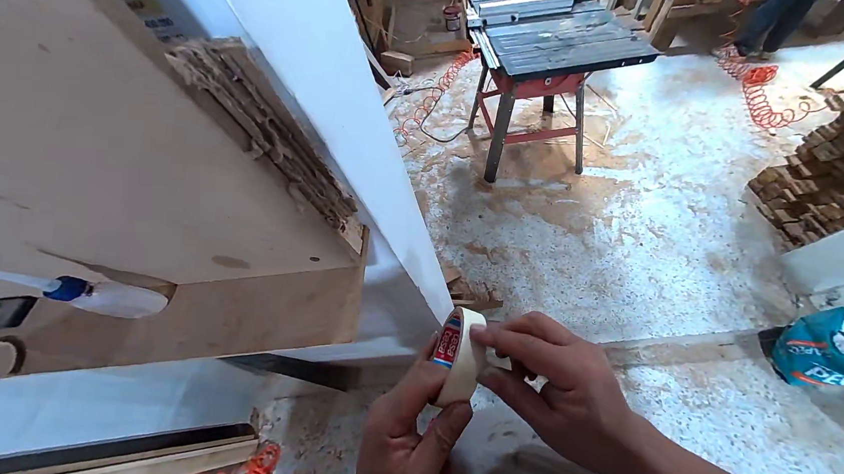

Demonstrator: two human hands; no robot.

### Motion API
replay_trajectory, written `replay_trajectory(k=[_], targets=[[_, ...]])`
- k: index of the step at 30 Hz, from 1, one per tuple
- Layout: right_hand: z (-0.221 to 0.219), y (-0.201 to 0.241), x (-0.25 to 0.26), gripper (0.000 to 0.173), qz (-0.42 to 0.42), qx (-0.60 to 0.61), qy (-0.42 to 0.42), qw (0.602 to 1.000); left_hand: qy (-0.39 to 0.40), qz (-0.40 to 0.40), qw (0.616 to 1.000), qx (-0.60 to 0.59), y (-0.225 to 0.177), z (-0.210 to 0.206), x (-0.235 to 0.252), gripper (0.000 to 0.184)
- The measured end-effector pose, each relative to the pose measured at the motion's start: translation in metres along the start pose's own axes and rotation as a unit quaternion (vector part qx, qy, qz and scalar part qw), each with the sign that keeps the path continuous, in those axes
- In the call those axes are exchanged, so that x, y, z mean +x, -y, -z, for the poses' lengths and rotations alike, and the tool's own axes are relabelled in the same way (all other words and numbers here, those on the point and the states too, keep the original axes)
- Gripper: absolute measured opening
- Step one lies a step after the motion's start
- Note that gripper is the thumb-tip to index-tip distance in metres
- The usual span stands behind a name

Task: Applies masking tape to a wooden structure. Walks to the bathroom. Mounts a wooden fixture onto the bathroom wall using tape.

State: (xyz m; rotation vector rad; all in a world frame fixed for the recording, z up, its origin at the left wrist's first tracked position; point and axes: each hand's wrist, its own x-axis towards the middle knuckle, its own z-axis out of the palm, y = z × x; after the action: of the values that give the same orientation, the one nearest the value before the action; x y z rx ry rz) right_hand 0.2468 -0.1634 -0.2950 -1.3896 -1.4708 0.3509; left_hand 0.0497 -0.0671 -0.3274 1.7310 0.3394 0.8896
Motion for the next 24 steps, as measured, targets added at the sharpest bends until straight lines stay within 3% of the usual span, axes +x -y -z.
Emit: replay_trajectory(k=[4, 6, 8, 12, 14, 17, 21, 24], targets=[[-0.002, 0.0, -0.003, 0.023, 0.042, -0.006, -0.021, 0.999, 0.01, 0.004, 0.998, -0.069, 0.0, 0.0, 0.001, 0.023], [0.0, -0.004, -0.001, 0.04, -0.061, 0.013, -0.016, 0.998, 0.035, -0.016, 0.991, -0.128, 0.004, 0.001, 0.0, 0.023], [0.005, -0.008, 0.005, 0.066, -0.198, 0.107, 0.067, 0.972, 0.053, -0.042, 0.988, -0.139, 0.009, 0.002, -0.001, 0.021], [-0.001, -0.004, 0.007, 0.065, -0.281, 0.272, 0.166, 0.905, 0.061, -0.067, 0.991, -0.095, 0.014, 0.002, 0.001, 0.023], [-0.007, -0.004, 0.004, 0.065, -0.261, 0.242, 0.142, 0.923, 0.052, -0.06, 0.994, -0.079, 0.011, 0.0, 0.001, 0.025], [-0.016, -0.009, -0.002, 0.075, -0.124, 0.057, 0.078, 0.988, 0.029, -0.011, 0.996, -0.089, 0.005, -0.003, 0.001, 0.032], [-0.021, -0.016, -0.004, 0.082, 0.064, -0.106, 0.036, 0.992, 0.016, 0.033, 0.992, -0.12, 0.004, -0.011, 0.001, 0.038], [-0.017, -0.017, -0.006, 0.089, 0.031, -0.062, 0.059, 0.996, 0.035, 0.022, 0.994, -0.099, 0.003, -0.01, 0.002, 0.037]])
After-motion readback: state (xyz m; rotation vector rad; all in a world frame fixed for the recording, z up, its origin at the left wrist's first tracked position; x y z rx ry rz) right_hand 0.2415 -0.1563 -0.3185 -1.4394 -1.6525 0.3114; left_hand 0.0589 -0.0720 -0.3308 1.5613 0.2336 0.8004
